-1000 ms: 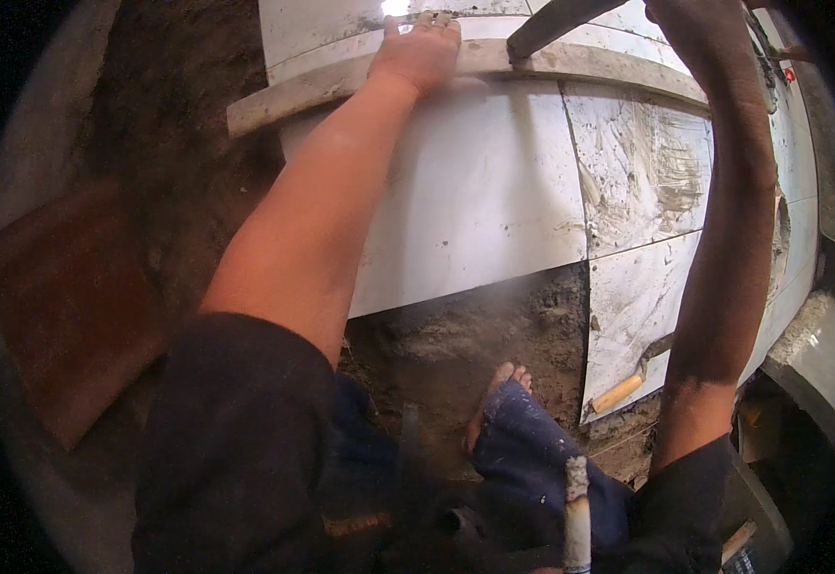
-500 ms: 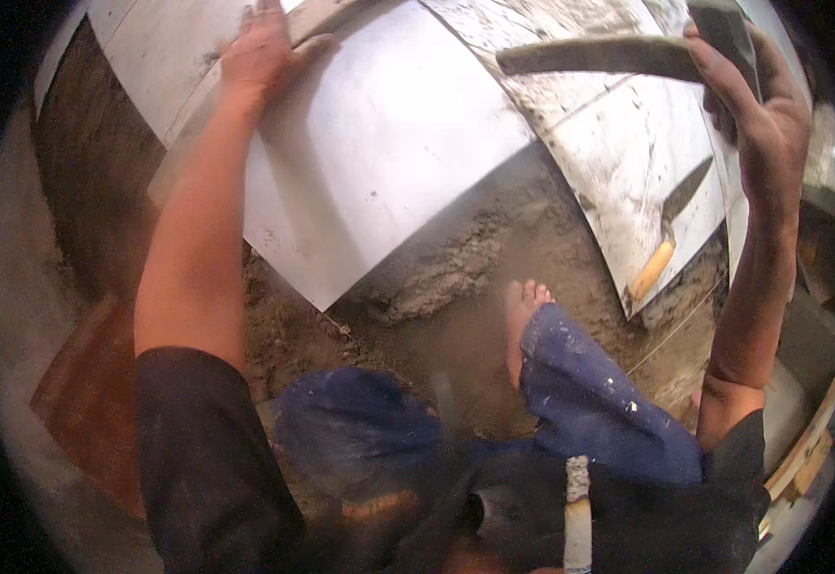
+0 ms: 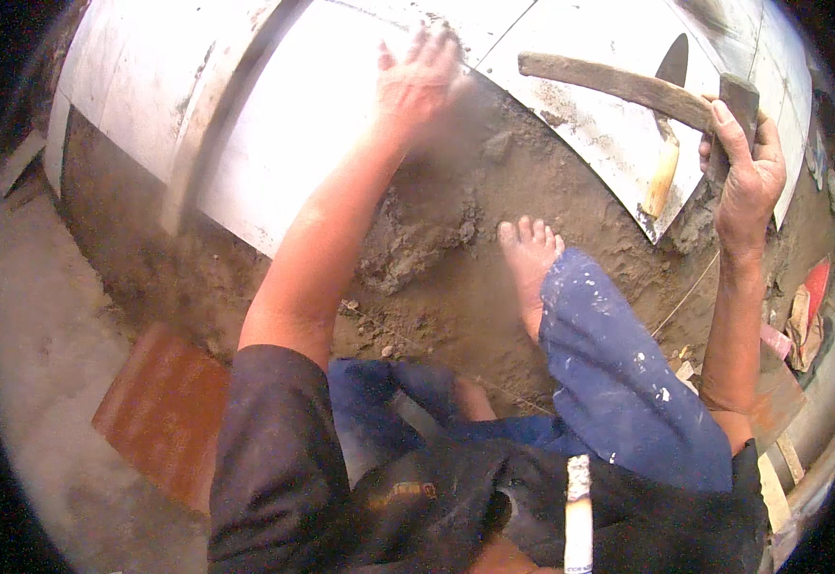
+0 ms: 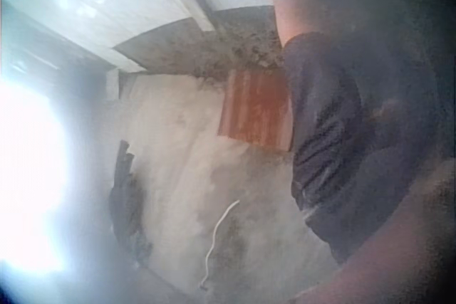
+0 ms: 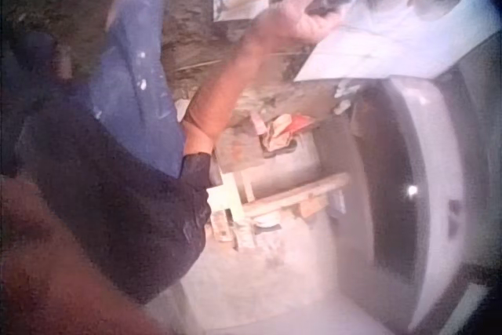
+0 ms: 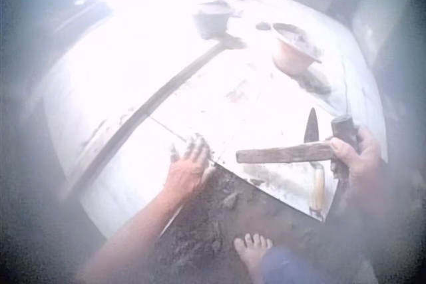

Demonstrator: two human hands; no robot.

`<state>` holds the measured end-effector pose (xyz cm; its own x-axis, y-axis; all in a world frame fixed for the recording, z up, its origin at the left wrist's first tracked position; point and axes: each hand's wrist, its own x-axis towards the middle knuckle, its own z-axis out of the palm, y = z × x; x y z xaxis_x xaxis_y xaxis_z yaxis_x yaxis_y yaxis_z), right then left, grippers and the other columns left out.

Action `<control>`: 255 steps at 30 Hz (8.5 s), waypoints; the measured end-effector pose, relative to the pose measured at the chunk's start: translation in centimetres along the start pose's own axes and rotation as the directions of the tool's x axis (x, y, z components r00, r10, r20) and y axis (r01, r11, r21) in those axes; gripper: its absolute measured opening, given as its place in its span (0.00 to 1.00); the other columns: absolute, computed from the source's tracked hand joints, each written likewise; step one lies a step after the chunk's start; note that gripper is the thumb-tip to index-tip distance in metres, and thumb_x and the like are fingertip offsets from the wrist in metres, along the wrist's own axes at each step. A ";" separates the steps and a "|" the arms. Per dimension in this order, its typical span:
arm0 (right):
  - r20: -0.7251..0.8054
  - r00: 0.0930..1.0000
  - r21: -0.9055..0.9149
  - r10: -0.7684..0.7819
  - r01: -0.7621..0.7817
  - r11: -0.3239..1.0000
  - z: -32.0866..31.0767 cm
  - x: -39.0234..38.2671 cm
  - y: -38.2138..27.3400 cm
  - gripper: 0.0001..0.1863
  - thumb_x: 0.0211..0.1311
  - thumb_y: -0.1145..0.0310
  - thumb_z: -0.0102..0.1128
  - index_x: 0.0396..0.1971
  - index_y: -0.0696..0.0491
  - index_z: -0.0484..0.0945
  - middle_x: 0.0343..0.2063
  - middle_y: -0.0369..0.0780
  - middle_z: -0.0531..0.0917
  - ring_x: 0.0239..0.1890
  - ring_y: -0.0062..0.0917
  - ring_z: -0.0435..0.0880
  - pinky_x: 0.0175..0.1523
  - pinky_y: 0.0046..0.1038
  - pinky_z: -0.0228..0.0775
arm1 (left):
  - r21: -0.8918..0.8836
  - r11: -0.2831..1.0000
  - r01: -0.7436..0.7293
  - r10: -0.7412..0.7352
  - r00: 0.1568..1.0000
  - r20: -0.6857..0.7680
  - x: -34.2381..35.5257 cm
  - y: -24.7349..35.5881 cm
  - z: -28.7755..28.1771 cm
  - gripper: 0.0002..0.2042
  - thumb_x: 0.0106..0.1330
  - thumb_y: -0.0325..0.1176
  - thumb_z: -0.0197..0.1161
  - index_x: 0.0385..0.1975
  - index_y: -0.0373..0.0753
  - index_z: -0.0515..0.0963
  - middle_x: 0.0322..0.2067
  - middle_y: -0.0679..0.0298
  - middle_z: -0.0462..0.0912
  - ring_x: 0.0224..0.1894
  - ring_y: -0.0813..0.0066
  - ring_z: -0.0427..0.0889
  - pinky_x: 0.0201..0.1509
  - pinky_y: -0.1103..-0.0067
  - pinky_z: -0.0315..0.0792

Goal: The person installs white floor tiles by spreading cement with a trowel, placing tiles, and tapping them with a wooden block. They use a straight wooden plank to check alignment and levelness across the tiled area.

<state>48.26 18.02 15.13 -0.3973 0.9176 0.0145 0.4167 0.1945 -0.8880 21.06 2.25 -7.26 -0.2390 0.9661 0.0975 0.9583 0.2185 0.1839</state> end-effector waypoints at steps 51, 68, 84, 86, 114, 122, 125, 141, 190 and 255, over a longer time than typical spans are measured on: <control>0.428 -0.339 0.428 -0.838 0.892 -0.142 31.3 -7.5 -29.1 0.28 0.59 0.63 0.72 0.55 0.55 0.69 0.41 0.44 0.83 0.40 0.33 0.86 0.46 0.35 0.79 | -0.119 0.577 0.808 -0.817 0.571 -0.086 -18.7 1.0 -9.3 0.38 0.70 0.58 0.49 0.73 0.39 0.56 0.76 0.61 0.49 0.79 0.63 0.41 0.78 0.48 0.31; 0.639 -0.521 0.667 -0.566 0.742 0.071 34.5 -20.0 -25.3 0.14 0.53 0.70 0.64 0.35 0.56 0.69 0.25 0.44 0.78 0.27 0.44 0.83 0.29 0.40 0.74 | -0.480 0.364 0.798 -0.852 0.494 0.176 -19.0 1.8 -9.7 0.38 0.71 0.59 0.46 0.75 0.44 0.49 0.75 0.55 0.50 0.77 0.53 0.45 0.78 0.56 0.39; 0.812 0.128 0.235 -0.569 0.821 0.520 18.2 -2.4 -22.0 0.24 0.46 0.75 0.69 0.46 0.57 0.73 0.32 0.47 0.82 0.32 0.42 0.85 0.37 0.35 0.78 | -0.019 0.574 0.818 -0.817 0.574 0.047 -17.1 1.6 -11.0 0.43 0.66 0.60 0.51 0.73 0.35 0.53 0.76 0.53 0.47 0.78 0.53 0.41 0.76 0.43 0.29; 0.843 0.231 0.094 -0.486 0.826 0.555 17.8 -0.5 -21.8 0.23 0.46 0.76 0.68 0.45 0.56 0.73 0.32 0.47 0.81 0.32 0.43 0.85 0.37 0.36 0.77 | -0.002 0.562 0.827 -0.824 0.560 0.081 -17.1 1.7 -10.9 0.43 0.66 0.60 0.51 0.72 0.31 0.54 0.76 0.51 0.47 0.78 0.53 0.40 0.75 0.43 0.28; 0.865 0.461 -0.448 0.200 0.526 0.723 22.4 1.7 -29.0 0.21 0.47 0.63 0.67 0.40 0.56 0.75 0.40 0.52 0.83 0.45 0.50 0.83 0.50 0.47 0.75 | 0.200 -0.666 0.719 -0.481 -0.618 0.621 -49.8 43.3 -66.3 0.37 0.69 0.38 0.61 0.71 0.26 0.52 0.69 0.41 0.61 0.71 0.47 0.62 0.73 0.63 0.57; 0.784 0.569 -0.548 0.249 0.446 0.708 23.8 -0.3 -27.2 0.23 0.46 0.62 0.68 0.43 0.55 0.74 0.40 0.54 0.83 0.44 0.52 0.82 0.49 0.48 0.74 | 0.208 -0.702 0.682 -0.301 -0.548 0.780 -54.2 35.5 -62.7 0.35 0.70 0.40 0.60 0.71 0.29 0.56 0.68 0.43 0.64 0.70 0.49 0.64 0.72 0.63 0.59; 0.732 0.639 -0.582 0.237 0.406 0.704 21.5 -1.9 -28.1 0.24 0.48 0.62 0.67 0.45 0.53 0.74 0.41 0.52 0.83 0.45 0.52 0.82 0.49 0.47 0.73 | 0.170 -0.685 0.708 -0.296 -0.484 0.823 -57.0 30.4 -64.6 0.34 0.71 0.42 0.59 0.71 0.30 0.57 0.67 0.44 0.65 0.70 0.49 0.65 0.72 0.63 0.60; 0.274 0.409 -0.952 0.871 0.244 0.184 -3.4 -24.6 -44.1 0.21 0.53 0.56 0.64 0.44 0.55 0.81 0.44 0.56 0.83 0.50 0.53 0.82 0.51 0.48 0.73 | -0.322 -0.940 -0.109 -0.331 0.080 0.940 -75.2 5.3 -80.7 0.37 0.75 0.52 0.50 0.76 0.40 0.44 0.76 0.55 0.47 0.77 0.58 0.52 0.76 0.57 0.48; -0.241 0.353 -0.448 0.904 -0.867 0.219 42.3 -33.4 -64.7 0.36 0.50 0.44 0.71 0.50 0.56 0.73 0.47 0.54 0.83 0.55 0.51 0.79 0.57 0.47 0.71 | -0.098 0.512 0.853 -0.425 0.351 0.834 -46.3 -70.5 -79.2 0.29 0.70 0.45 0.58 0.62 0.27 0.70 0.58 0.44 0.77 0.62 0.59 0.75 0.63 0.69 0.68; 0.177 0.932 -0.250 0.318 -0.269 0.930 72.6 -2.0 -59.9 0.20 0.51 0.70 0.67 0.46 0.55 0.76 0.35 0.49 0.84 0.35 0.43 0.87 0.37 0.39 0.81 | 0.220 0.973 -0.071 -0.213 0.096 0.972 -21.2 -66.3 -66.2 0.48 0.59 0.67 0.60 0.70 0.35 0.60 0.72 0.51 0.58 0.73 0.49 0.59 0.67 0.57 0.67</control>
<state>-35.27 -20.64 34.87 -0.3827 0.8551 -0.3499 0.6990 0.0203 -0.7148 -47.79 -41.77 43.23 -0.0748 0.1803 -0.9808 0.9838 0.1743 -0.0430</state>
